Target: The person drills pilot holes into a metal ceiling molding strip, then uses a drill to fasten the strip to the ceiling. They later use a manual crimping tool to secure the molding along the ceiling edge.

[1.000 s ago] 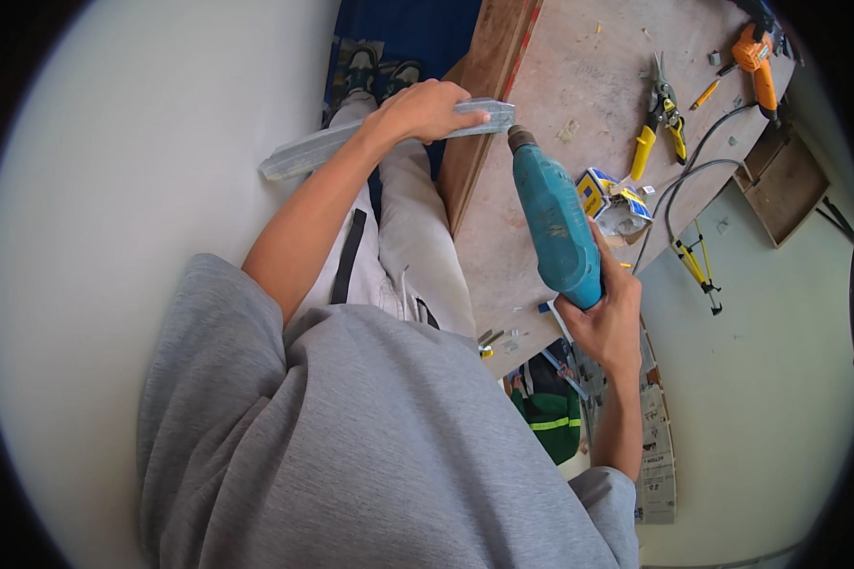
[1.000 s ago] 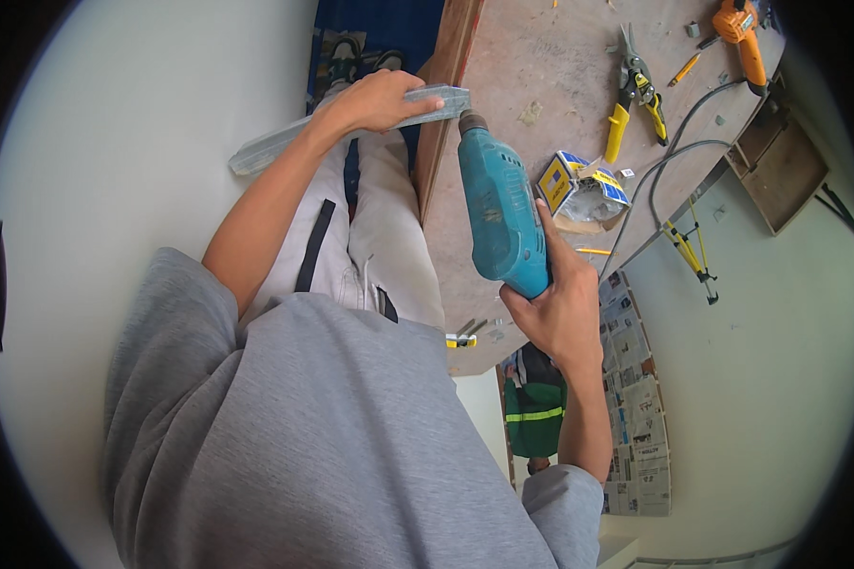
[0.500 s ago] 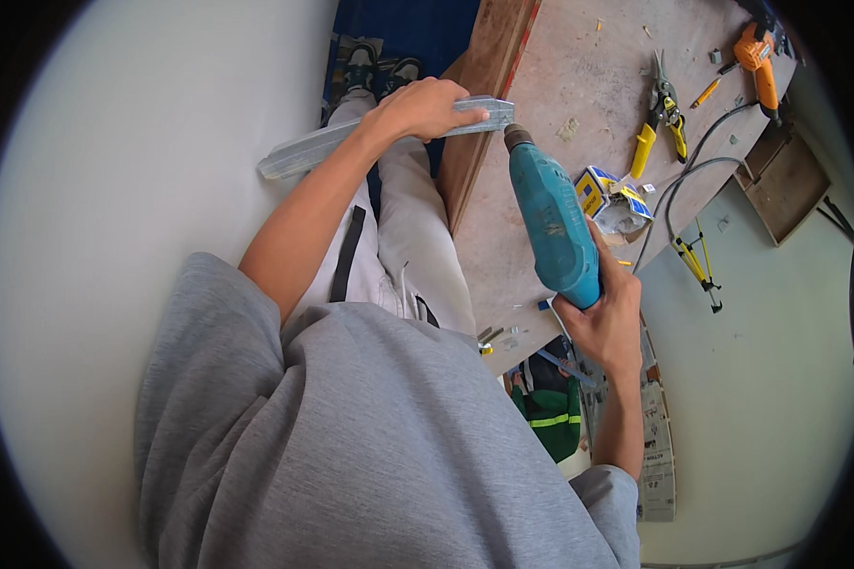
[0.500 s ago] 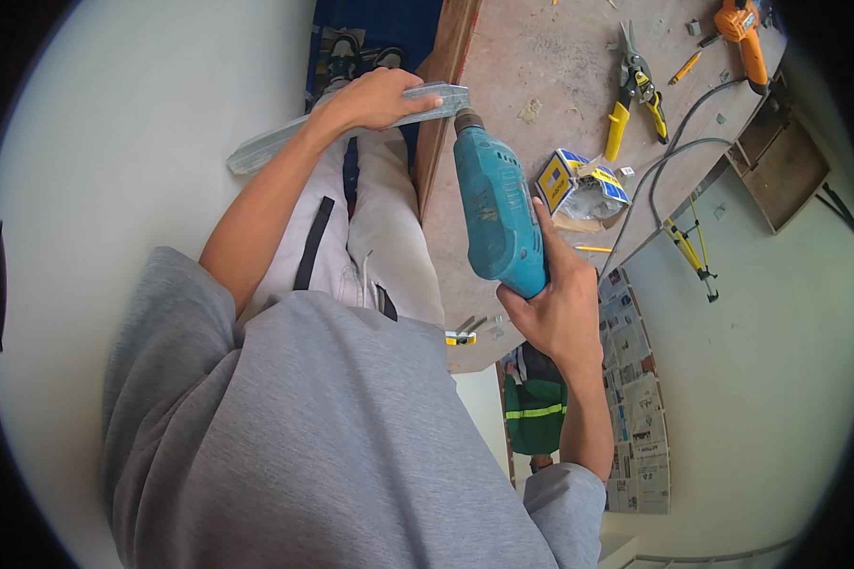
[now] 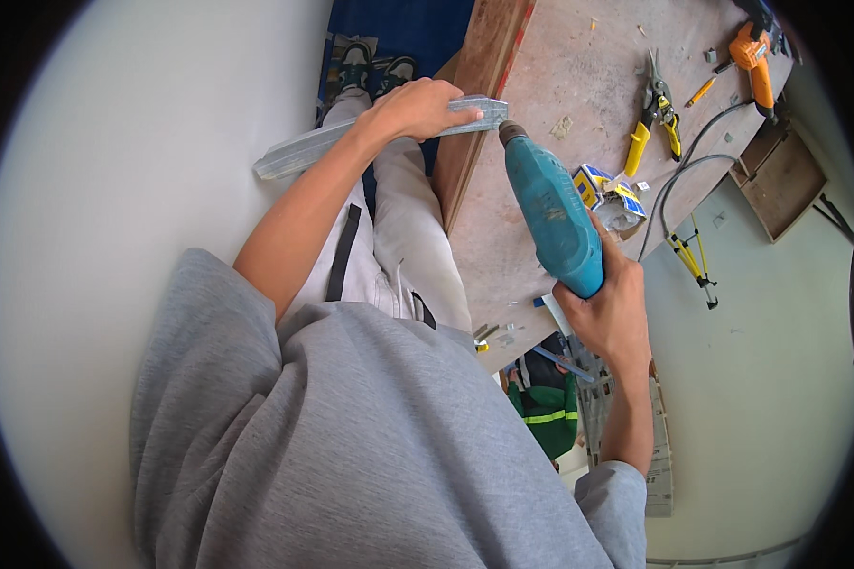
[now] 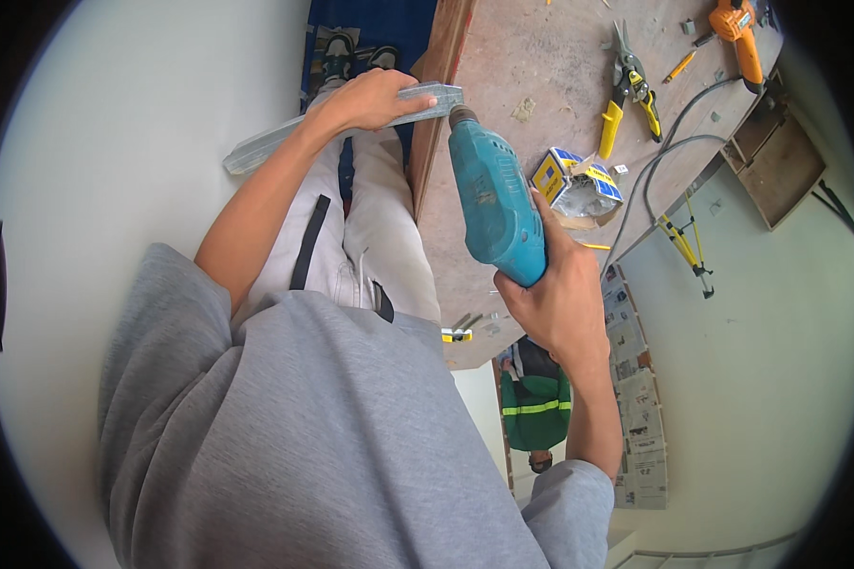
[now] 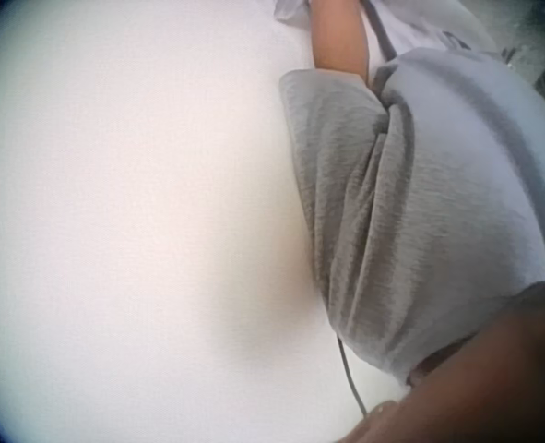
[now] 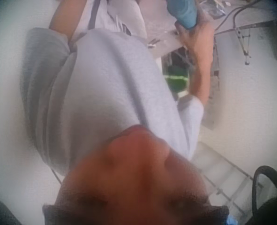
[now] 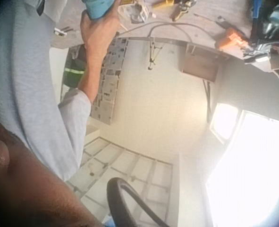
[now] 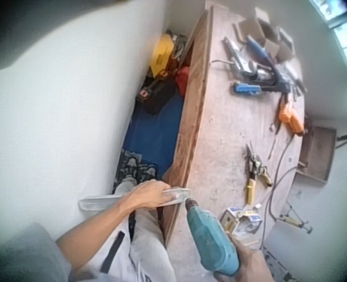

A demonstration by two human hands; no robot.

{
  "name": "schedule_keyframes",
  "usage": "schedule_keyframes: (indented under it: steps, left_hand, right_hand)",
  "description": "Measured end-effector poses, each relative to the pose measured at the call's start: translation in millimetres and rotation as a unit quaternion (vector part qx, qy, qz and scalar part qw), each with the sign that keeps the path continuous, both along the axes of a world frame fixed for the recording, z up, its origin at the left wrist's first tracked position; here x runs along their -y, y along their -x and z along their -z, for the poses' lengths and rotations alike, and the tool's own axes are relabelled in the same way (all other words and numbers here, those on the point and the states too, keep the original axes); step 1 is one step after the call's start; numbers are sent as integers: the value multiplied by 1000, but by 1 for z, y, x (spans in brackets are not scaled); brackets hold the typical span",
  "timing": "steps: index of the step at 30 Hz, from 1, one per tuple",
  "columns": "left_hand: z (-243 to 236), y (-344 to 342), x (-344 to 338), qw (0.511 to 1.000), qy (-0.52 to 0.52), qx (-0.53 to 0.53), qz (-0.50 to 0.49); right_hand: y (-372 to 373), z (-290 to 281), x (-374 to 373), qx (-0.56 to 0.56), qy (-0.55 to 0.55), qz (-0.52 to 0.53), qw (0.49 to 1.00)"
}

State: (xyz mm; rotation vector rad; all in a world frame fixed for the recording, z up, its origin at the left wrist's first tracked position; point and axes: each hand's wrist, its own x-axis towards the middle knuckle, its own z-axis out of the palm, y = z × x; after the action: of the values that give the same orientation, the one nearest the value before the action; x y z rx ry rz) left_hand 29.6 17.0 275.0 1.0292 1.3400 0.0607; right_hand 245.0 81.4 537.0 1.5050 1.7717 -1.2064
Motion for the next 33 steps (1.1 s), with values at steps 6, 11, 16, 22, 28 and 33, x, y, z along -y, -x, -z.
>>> schedule_keyframes:
  steps: [6, 11, 16, 22, 28, 33]
  left_hand:
    - [-3, 3, -3, 1000, 25, 4, 8]
    - [-2, 2, -3, 1000, 9, -1, 12]
    - [0, 1, -1, 1000, 3, 0, 19]
    - [2, 1, 0, 1000, -24, 13, -10]
    - [2, 1, 1, 1000, -17, 4, 6]
    - [1, 2, -2, 1000, 3, 13, 20]
  right_hand:
    - [14, -2, 1, 24, 10, -2, 1000]
    - [23, -3, 5, 32, 0, -13, 999]
    - [29, -4, 2, 39, 6, -22, 999]
    - [31, -4, 2, 29, 0, -16, 999]
    - [31, -3, 7, 30, 0, -11, 999]
    - [31, -3, 6, 29, 1, -1, 1000]
